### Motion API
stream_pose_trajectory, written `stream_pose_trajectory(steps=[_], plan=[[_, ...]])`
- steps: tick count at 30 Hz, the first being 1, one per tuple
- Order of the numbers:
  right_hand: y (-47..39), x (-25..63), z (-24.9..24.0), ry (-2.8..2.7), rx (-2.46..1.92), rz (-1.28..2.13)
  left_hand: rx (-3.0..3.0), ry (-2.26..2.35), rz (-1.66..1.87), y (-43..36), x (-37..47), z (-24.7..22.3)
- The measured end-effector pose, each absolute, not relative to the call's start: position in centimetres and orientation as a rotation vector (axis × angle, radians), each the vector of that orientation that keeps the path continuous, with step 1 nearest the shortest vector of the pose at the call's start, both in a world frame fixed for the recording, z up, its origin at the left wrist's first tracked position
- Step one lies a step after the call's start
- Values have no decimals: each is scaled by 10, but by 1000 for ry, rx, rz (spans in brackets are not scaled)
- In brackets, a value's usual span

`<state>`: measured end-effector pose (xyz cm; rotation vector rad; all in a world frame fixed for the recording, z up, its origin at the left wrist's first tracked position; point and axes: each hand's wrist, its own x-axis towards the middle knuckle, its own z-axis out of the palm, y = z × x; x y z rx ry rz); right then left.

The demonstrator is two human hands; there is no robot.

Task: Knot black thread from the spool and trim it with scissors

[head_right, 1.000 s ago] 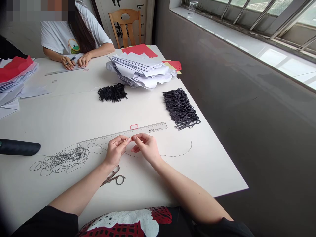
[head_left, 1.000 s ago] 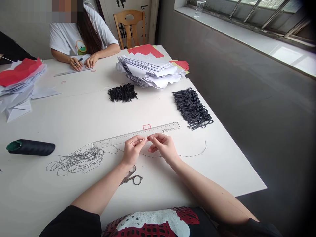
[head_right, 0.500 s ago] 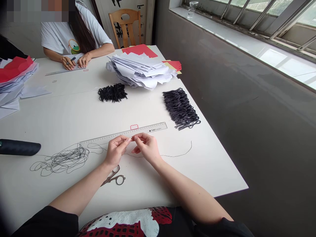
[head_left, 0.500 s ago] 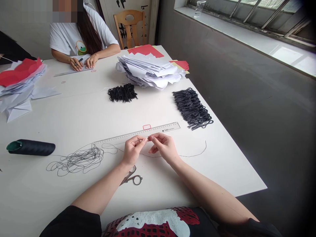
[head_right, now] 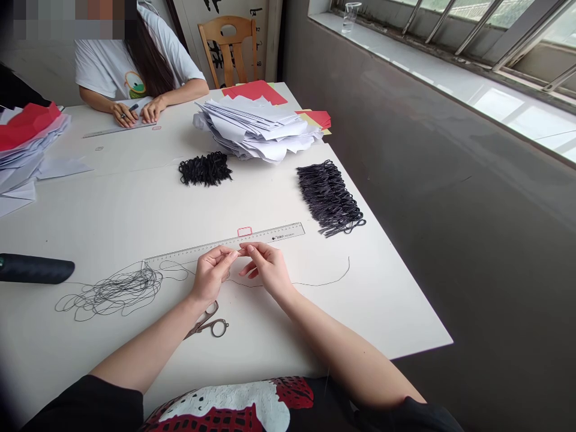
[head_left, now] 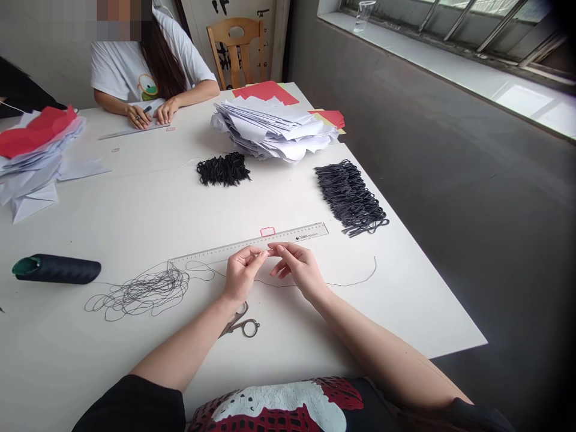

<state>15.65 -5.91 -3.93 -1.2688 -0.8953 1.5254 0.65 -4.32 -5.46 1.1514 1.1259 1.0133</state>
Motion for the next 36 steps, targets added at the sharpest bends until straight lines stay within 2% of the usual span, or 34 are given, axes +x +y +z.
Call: stream_pose_trajectory(steps=[5, 12, 18, 27, 36], plan=[[-58, 156, -40, -823, -1233, 1645, 1133, 1143, 1036, -43, 7, -55], [-56, 156, -41, -841, -1108, 1528, 1084, 1052, 930, -44, 7, -49], [-51, 174, -29, -668, -895, 1557, 921, 955, 781, -41, -1, -34], [-40, 226, -7, -517, -823, 1123, 963, 848, 511, -39, -13, 6], [-36, 289, 4, -327, -839, 630, 972, 913, 213, -31, -26, 14]])
